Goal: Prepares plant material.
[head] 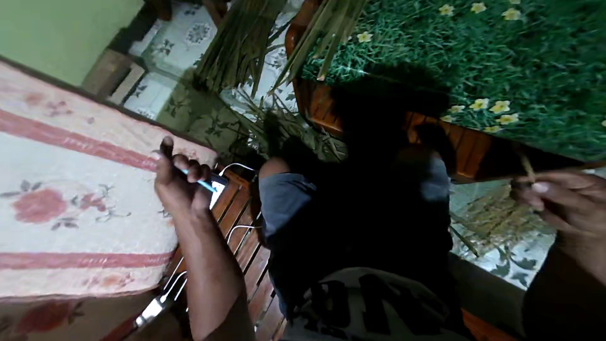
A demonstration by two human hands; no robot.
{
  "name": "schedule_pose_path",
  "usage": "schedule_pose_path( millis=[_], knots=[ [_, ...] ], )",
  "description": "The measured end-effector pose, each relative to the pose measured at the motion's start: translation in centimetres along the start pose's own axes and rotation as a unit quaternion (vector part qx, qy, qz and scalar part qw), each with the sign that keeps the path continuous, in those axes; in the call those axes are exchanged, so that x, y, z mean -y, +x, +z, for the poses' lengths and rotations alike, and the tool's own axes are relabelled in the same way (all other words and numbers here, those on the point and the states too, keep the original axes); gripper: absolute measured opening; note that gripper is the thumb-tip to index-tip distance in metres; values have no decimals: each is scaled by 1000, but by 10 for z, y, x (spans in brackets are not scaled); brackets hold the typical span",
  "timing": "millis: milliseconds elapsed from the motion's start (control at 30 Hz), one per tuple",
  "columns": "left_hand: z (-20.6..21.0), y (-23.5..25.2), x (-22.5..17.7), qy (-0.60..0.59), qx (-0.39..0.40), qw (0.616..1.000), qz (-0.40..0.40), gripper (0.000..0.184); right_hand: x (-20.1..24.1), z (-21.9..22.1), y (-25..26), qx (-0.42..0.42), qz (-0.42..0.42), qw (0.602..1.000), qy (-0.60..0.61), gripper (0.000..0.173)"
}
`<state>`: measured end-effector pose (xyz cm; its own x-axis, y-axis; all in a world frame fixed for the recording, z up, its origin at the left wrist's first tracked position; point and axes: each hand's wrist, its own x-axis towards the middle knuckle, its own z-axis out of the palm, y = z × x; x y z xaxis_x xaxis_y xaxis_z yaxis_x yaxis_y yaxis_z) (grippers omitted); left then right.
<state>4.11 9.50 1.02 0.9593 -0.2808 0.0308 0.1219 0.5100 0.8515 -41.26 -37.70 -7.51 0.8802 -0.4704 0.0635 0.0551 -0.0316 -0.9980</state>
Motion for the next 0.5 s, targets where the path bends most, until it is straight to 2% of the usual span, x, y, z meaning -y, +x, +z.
schedule_pose_path(
  millis=[100,167,233,300,367,433,500],
  knots=[
    [-4,-12,22,-4,-3,1000,-12,46,11,6,11,-88,-48,991,87,17],
    [5,-29,56,40,33,997,-63,40,18,28,26,-80,-76,990,86,15],
    [25,-54,93,129,65,982,-119,28,24,57,43,-55,-75,995,47,12],
    [58,-81,120,259,132,944,-156,17,31,93,59,-56,-41,998,11,10],
    [87,-104,139,346,216,899,-156,20,34,132,70,-48,-20,994,-96,14],
    [107,-121,149,353,279,880,-151,30,28,166,78,-26,-24,981,-190,18],
    [113,-138,159,278,290,895,-195,24,9,189,84,-29,-49,981,-183,15]
  ],
)
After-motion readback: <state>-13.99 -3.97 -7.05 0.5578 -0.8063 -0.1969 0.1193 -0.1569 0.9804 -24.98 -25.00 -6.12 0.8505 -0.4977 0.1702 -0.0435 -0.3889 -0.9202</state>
